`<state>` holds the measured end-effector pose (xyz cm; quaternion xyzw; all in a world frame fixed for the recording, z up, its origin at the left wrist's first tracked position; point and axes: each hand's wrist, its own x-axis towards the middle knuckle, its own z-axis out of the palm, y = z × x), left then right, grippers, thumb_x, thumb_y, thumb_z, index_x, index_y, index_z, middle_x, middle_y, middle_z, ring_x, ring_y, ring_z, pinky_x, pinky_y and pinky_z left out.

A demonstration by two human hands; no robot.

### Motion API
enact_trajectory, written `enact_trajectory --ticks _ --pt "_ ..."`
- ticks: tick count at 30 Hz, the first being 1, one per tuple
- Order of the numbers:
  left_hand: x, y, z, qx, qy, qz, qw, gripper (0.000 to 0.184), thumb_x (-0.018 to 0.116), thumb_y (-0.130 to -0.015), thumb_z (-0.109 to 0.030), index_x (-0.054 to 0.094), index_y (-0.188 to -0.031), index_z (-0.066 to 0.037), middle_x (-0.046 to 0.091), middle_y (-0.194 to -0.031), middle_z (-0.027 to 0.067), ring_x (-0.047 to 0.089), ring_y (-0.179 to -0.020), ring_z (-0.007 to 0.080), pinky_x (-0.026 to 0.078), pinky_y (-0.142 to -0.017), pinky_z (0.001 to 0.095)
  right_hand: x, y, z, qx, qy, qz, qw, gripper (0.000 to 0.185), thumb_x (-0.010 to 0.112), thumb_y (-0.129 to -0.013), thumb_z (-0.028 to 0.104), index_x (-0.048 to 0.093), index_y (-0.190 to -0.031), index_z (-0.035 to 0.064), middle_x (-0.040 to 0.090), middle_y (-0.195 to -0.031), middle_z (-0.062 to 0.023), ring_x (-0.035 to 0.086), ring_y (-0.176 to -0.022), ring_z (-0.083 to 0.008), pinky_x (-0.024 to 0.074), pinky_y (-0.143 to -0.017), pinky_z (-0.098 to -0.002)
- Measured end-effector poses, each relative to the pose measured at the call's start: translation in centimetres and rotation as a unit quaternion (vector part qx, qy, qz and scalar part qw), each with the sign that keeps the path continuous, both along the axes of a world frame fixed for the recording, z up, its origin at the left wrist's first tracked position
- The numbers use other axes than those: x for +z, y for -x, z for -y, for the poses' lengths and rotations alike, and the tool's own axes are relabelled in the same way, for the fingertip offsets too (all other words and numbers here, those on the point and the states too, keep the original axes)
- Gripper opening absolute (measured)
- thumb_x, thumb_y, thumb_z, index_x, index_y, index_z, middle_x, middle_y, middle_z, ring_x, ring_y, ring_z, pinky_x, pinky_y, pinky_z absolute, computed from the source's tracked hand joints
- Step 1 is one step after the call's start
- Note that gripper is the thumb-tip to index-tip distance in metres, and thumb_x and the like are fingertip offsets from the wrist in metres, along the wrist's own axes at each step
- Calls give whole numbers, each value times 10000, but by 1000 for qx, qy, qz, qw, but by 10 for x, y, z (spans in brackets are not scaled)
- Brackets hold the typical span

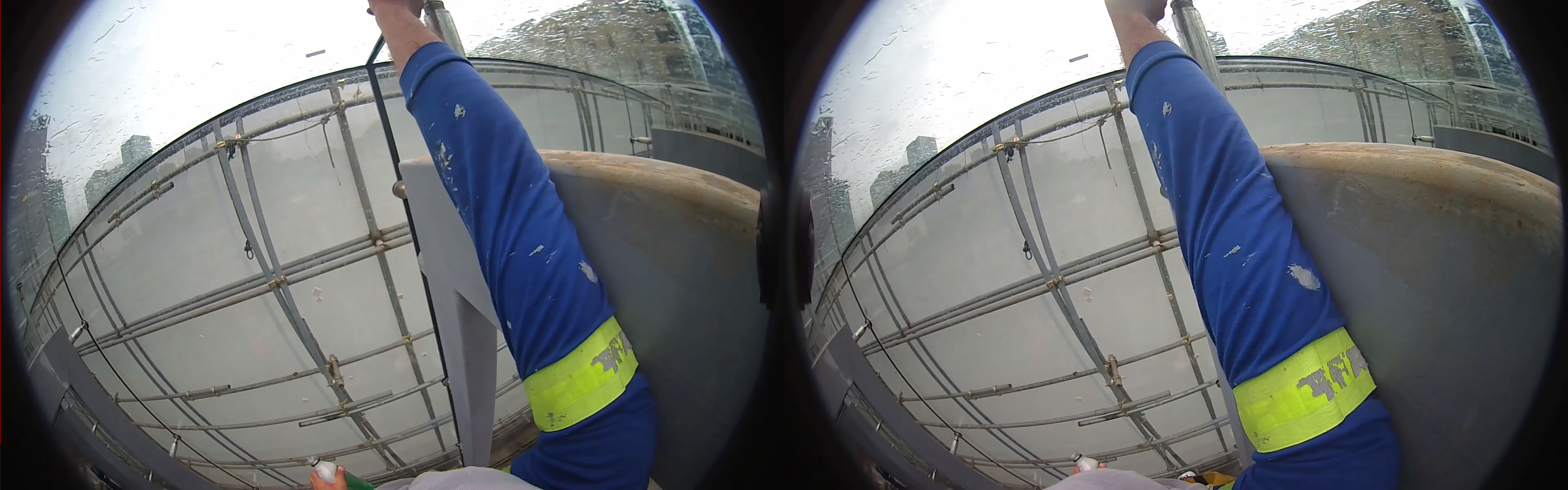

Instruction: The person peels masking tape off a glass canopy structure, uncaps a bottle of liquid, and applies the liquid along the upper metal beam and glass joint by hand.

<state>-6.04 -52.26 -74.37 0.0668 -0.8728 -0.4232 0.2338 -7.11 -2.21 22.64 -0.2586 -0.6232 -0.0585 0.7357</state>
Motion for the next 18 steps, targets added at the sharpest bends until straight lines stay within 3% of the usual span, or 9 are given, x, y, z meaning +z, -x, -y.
enact_trajectory --ticks 1,2,18 --pt "-1 0 1 1 3 0 1000 543 853 -761 -329 632 -1124 10 660 -1041 178 653 -974 315 504 -869 461 1 -1 -5 -44 -35 82 995 321 571 -964 216 775 -1133 34 709 -1124 -294 541 -1159 -557 332 -976 -751" --pt "-3 0 1 -1 7 1 1000 538 849 -765 -326 633 -1124 11 661 -1042 178 654 -975 314 504 -870 460 1 2 -5 -43 -35 83 995 321 571 -964 216 775 -1133 34 709 -1124 -294 541 -1159 -557 332 -976 -751" --pt "-29 7 7 -17 81 -11 996 458 799 -823 -284 649 -1135 15 684 -1054 174 665 -998 301 509 -885 445 9 18 -2 9 -8 -43 999 359 556 -974 237 751 -1174 11 665 -1216 -333 463 -1276 -606 296 -1034 -780"
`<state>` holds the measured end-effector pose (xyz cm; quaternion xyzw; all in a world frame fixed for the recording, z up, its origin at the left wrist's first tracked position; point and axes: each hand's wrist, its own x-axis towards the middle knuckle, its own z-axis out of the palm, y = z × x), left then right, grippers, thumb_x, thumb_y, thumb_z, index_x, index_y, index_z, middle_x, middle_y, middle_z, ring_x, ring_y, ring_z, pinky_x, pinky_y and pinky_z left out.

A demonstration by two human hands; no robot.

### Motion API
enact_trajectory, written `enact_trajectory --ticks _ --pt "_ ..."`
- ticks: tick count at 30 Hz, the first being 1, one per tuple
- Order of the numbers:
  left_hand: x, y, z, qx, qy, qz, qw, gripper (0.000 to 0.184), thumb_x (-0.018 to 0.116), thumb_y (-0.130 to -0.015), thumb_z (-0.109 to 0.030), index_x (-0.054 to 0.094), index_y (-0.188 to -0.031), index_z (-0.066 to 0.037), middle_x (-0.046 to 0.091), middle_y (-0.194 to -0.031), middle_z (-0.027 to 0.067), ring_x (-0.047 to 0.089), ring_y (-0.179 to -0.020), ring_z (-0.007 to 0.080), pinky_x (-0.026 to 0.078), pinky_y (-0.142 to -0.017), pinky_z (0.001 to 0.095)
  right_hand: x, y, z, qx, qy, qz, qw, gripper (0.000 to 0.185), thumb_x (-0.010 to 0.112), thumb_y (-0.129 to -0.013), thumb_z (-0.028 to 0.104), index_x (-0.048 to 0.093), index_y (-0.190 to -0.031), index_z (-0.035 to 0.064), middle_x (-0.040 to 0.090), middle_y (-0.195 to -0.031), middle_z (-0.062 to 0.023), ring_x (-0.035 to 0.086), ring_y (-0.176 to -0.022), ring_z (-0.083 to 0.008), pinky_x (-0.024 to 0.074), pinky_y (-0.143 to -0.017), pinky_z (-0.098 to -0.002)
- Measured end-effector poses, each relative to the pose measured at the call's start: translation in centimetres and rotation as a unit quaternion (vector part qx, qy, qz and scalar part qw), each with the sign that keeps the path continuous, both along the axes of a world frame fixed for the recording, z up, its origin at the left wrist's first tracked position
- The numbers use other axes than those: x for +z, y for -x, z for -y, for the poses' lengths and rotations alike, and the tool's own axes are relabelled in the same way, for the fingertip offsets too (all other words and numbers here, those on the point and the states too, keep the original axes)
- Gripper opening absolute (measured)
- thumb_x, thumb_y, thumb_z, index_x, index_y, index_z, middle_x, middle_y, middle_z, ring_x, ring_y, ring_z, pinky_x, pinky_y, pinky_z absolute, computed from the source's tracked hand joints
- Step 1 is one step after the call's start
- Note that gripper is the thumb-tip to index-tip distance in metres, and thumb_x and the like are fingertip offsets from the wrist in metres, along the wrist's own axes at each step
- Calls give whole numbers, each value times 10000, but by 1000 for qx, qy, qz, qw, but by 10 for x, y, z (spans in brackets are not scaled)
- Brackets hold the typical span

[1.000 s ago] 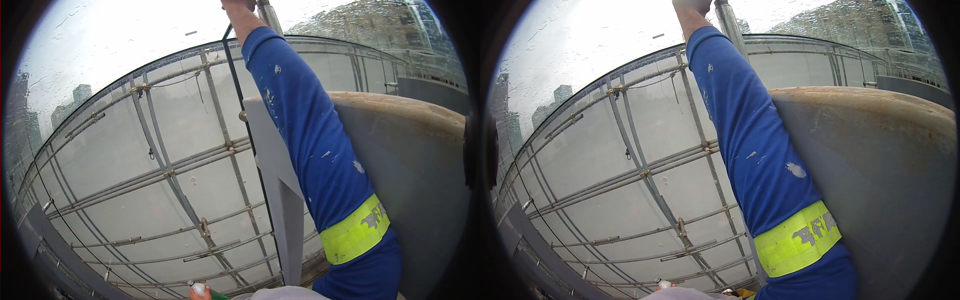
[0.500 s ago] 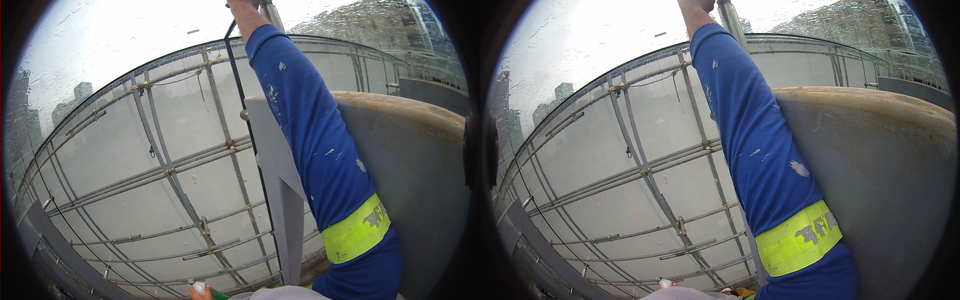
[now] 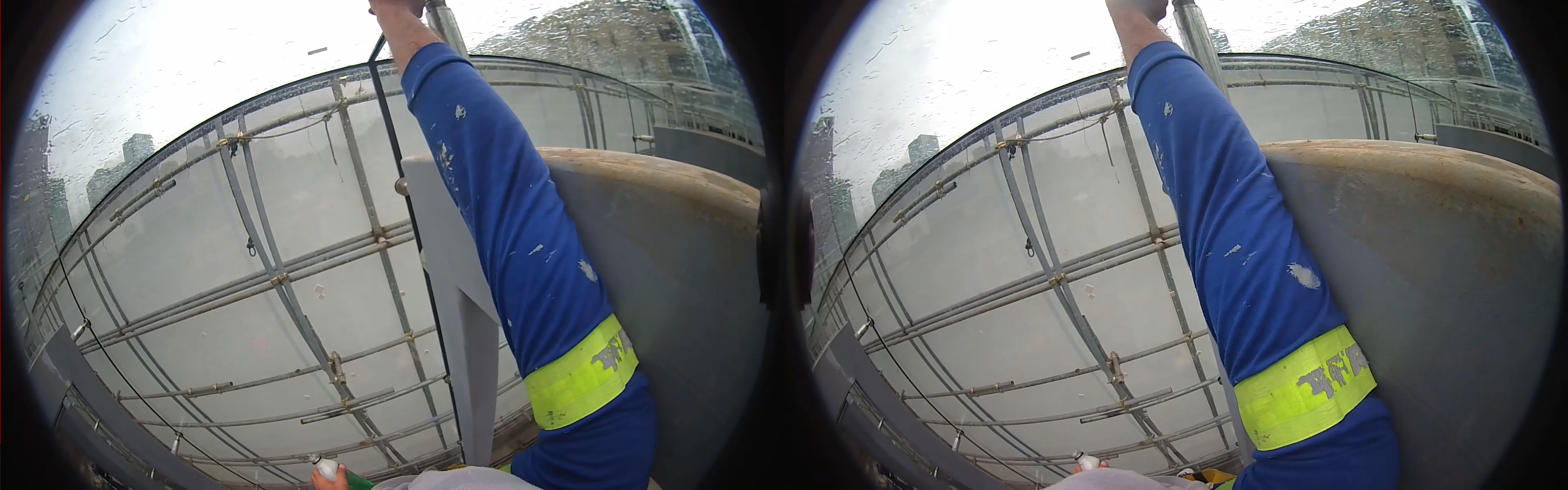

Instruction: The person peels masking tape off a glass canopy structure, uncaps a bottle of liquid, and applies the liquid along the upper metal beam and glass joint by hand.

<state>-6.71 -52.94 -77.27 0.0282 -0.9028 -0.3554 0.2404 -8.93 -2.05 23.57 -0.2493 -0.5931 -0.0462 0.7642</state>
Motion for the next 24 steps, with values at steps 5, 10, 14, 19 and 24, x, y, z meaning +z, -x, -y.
enact_trajectory --ticks 5,10,14,19,24 --pt "-7 1 -1 -9 35 -8 999 433 783 -842 -271 654 -1139 17 692 -1058 172 668 -1005 297 510 -889 440 21 26 -16 54 -28 -206 977 372 551 -978 244 743 -1187 4 651 -1245 -345 439 -1313 -621 285 -1053 -789" --pt "-17 4 -1 -19 78 -23 997 410 767 -860 -258 659 -1142 18 699 -1061 171 672 -1013 293 512 -894 435 -2 0 -4 -42 -18 34 998 373 545 -978 246 748 -1193 19 656 -1249 -349 394 -1358 -642 265 -1023 -821" --pt "-28 6 -2 -30 115 -37 992 391 755 -875 -248 663 -1145 20 704 -1064 170 675 -1018 290 513 -897 432 -3 -2 -6 -9 -40 70 997 371 542 -978 247 752 -1190 27 636 -1283 -360 377 -1354 -665 264 -1015 -821" --pt "-39 11 -4 -41 154 -56 986 368 739 -893 -235 668 -1148 21 712 -1068 169 678 -1025 286 514 -902 427 -12 -12 5 1 -14 64 998 372 531 -989 245 748 -1192 23 599 -1312 -394 353 -1365 -677 268 -1033 -803" --pt "-45 11 -8 -52 186 -73 978 346 723 -911 -221 673 -1152 23 719 -1072 168 682 -1033 282 516 -906 422 -27 -19 9 326 -20 -118 938 407 527 -989 245 722 -1207 -38 512 -1411 -395 415 -1323 -652 327 -1042 -758"
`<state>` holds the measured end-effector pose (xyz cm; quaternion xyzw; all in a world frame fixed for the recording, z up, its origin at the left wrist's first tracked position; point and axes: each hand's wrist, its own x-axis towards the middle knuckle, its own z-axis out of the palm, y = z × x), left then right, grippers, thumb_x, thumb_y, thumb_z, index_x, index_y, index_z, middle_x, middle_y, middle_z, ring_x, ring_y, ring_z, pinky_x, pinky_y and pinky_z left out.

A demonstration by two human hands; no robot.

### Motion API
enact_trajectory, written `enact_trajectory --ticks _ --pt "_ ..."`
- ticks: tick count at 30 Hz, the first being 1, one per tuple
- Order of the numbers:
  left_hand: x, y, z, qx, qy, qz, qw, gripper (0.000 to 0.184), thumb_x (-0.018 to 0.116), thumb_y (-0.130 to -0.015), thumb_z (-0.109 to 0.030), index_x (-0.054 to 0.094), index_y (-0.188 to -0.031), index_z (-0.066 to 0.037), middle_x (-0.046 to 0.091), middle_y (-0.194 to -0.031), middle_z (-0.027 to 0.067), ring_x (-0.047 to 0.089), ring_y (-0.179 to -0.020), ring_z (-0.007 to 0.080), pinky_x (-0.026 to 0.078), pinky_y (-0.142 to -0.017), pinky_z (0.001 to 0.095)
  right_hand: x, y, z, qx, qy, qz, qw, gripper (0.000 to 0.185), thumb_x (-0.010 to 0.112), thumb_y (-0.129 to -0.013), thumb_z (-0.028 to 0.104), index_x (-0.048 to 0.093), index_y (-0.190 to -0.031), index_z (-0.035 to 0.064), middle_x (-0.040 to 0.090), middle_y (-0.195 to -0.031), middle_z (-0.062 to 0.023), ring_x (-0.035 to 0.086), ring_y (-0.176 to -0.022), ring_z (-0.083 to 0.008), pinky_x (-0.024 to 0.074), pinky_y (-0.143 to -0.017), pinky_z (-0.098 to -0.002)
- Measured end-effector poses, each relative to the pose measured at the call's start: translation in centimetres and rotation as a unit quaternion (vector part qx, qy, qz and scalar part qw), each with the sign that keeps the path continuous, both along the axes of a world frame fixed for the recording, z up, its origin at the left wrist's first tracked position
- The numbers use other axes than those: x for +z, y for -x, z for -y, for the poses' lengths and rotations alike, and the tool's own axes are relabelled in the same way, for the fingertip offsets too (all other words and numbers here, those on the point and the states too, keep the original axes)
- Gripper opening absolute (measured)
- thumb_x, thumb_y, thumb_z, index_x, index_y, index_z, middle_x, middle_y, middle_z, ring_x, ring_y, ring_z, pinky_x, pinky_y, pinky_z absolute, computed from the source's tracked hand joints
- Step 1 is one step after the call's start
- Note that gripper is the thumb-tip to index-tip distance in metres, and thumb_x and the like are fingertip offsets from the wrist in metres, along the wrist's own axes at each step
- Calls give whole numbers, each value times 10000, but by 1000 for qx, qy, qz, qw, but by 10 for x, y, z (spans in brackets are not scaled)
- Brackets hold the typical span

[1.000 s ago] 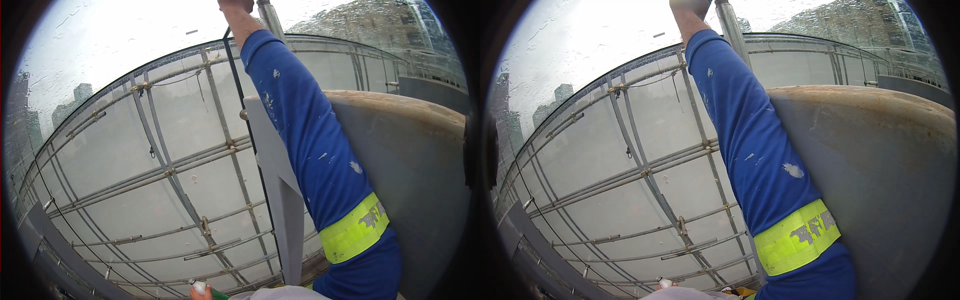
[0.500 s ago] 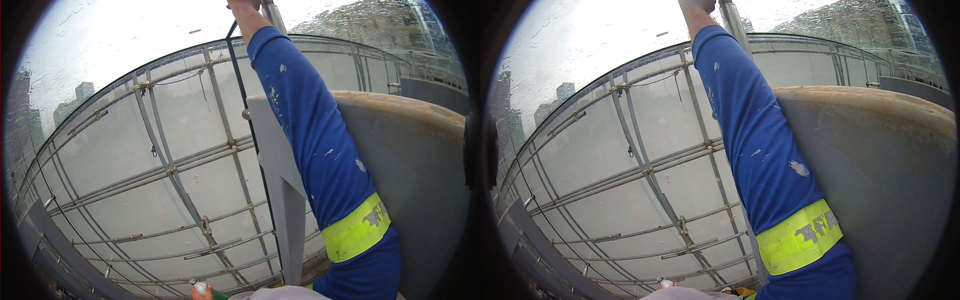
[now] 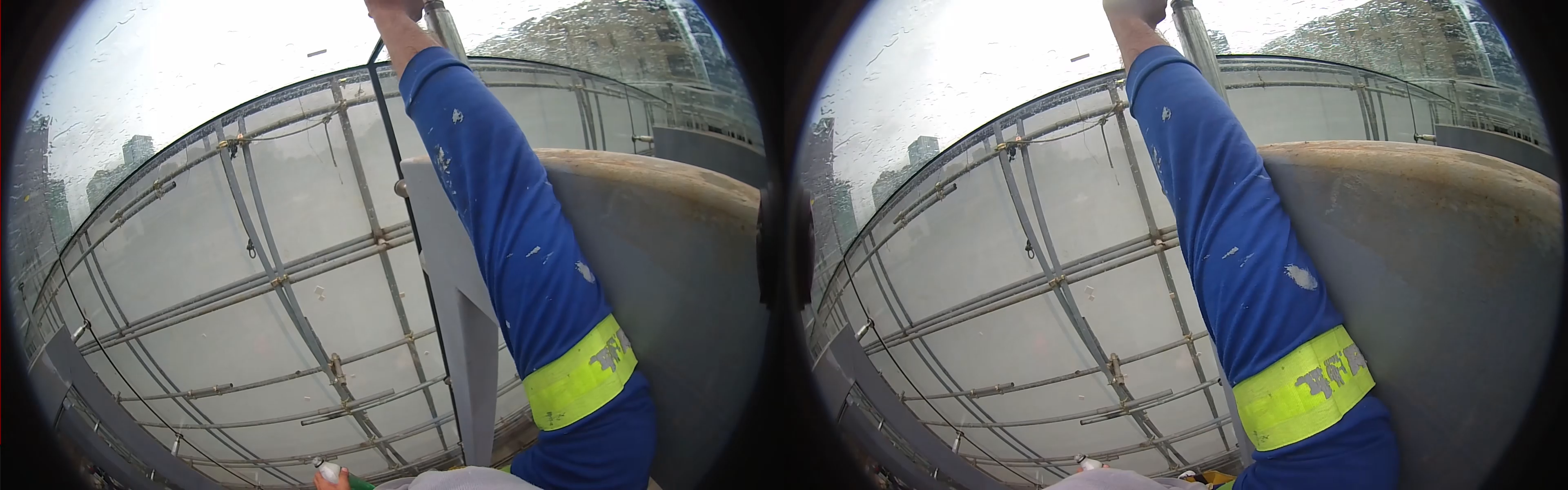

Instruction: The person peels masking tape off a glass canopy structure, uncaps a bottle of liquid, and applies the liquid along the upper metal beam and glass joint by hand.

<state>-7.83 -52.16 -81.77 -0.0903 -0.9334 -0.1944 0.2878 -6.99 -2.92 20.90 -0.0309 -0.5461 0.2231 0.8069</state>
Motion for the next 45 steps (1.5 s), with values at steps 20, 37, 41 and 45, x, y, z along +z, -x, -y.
enact_trajectory --ticks 20,37,41,45 --pt "-21 -2 1 -40 71 -39 996 293 681 -951 -186 685 -1161 18 734 -1084 163 687 -1037 273 520 -913 404 35 33 -14 -280 120 96 948 1025 585 -943 556 137 -1540 -147 266 -1575 -353 312 -1495 -399 294 -1191 -600" --pt "12 -7 9 15 -70 65 995 373 749 -875 -228 662 -1146 13 698 -1073 165 670 -1013 287 513 -900 418 27 10 -3 -294 41 252 921 712 541 -984 397 433 -1426 -151 308 -1542 -364 359 -1422 -505 340 -1150 -635" --pt "14 -11 10 23 -96 83 992 395 765 -857 -238 657 -1143 12 689 -1070 165 665 -1008 290 511 -897 422 16 3 -6 -149 79 142 975 621 507 -991 357 529 -1405 -106 327 -1511 -394 314 -1415 -559 364 -1125 -657" --pt "21 -14 10 31 -113 94 989 417 781 -839 -248 652 -1139 11 681 -1067 166 661 -1002 294 509 -893 425 26 20 -8 -221 70 128 964 593 508 -993 343 553 -1384 -101 353 -1497 -396 334 -1402 -563 357 -1107 -676"
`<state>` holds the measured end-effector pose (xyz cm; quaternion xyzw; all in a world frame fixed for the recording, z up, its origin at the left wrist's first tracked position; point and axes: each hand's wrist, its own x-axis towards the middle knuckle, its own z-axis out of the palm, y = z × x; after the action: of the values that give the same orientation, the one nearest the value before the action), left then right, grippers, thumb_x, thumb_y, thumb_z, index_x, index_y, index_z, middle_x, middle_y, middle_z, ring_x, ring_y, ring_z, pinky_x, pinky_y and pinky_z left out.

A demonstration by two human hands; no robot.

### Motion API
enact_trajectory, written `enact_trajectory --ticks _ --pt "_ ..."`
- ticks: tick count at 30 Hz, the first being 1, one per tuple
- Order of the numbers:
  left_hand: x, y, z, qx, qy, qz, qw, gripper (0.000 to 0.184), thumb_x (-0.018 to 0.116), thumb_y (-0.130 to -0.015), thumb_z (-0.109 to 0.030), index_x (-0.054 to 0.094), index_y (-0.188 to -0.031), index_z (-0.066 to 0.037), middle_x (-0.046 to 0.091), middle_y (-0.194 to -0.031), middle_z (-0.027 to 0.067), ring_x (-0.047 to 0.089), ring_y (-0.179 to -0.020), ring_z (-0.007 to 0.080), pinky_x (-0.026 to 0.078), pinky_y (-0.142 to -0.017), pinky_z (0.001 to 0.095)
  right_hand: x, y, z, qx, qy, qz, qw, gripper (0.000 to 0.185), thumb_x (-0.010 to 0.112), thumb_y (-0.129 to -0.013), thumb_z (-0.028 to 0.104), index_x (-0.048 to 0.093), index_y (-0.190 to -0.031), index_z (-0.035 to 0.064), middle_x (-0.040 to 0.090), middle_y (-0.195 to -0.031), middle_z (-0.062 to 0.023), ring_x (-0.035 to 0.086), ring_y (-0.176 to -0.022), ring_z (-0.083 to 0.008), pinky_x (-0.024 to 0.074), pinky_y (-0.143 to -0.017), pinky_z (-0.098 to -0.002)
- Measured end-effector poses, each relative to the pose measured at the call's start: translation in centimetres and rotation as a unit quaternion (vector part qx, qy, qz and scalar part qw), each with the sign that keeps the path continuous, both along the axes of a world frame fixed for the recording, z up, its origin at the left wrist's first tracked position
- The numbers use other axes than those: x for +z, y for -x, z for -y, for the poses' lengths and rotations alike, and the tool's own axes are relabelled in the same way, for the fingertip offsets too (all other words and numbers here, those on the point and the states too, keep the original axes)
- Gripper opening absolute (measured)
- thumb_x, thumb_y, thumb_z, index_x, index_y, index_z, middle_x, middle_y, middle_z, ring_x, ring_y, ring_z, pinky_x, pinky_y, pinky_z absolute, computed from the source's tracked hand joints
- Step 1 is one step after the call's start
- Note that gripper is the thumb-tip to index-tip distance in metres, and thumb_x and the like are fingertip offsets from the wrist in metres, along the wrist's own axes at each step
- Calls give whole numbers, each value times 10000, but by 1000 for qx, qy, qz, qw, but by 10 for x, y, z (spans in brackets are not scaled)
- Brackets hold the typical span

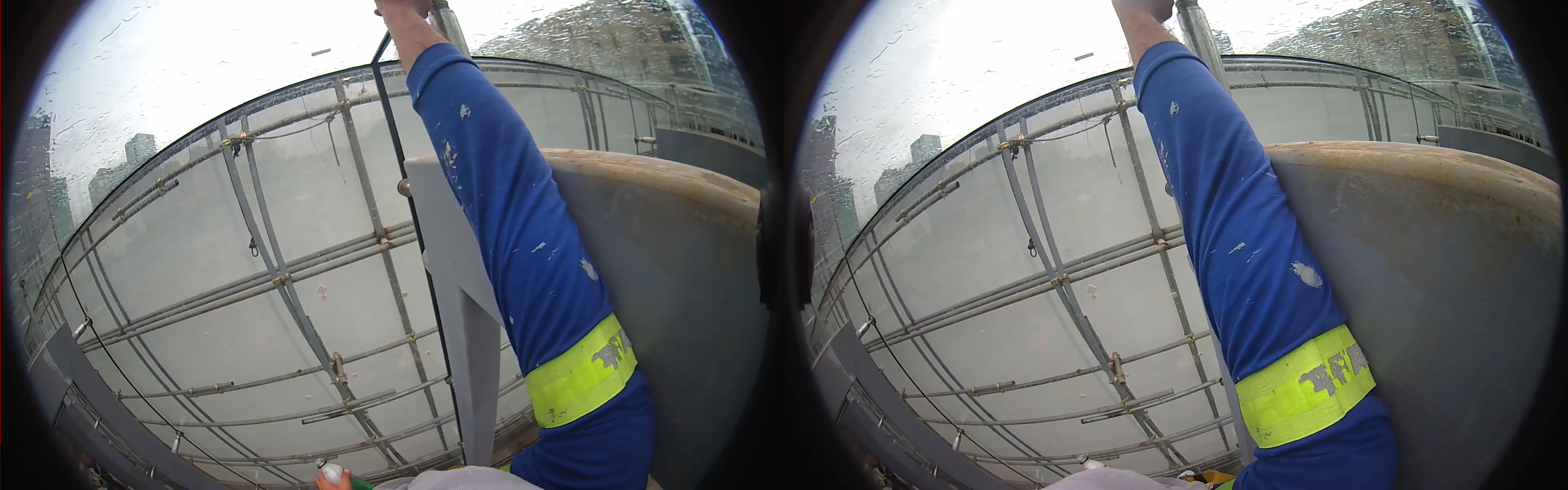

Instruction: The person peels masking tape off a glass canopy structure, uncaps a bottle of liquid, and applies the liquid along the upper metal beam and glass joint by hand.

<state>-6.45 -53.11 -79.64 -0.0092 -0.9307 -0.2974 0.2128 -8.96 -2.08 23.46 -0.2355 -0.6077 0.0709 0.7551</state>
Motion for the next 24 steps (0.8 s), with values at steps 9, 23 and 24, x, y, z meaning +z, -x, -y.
enact_trajectory --ticks 9,23,24 --pt "13 -3 -3 5 -27 18 999 469 817 -798 -270 640 -1131 8 662 -1061 167 652 -990 301 505 -887 432 -13 -12 10 -27 -19 -19 999 516 508 -999 300 625 -1320 -88 433 -1456 -402 393 -1363 -574 338 -1054 -733" --pt "28 -10 -12 16 -62 32 997 553 873 -735 -304 621 -1119 4 632 -1051 168 637 -971 313 499 -876 444 -35 -33 17 87 -37 11 995 462 533 -978 265 681 -1235 -90 542 -1355 -408 405 -1330 -610 344 -1011 -738" --pt "29 -10 -13 17 -62 32 997 559 877 -730 -307 620 -1118 3 630 -1050 168 636 -969 314 498 -875 445 -36 -37 13 286 -20 -18 958 502 535 -979 302 666 -1242 -106 497 -1389 -417 350 -1377 -595 374 -1029 -696"
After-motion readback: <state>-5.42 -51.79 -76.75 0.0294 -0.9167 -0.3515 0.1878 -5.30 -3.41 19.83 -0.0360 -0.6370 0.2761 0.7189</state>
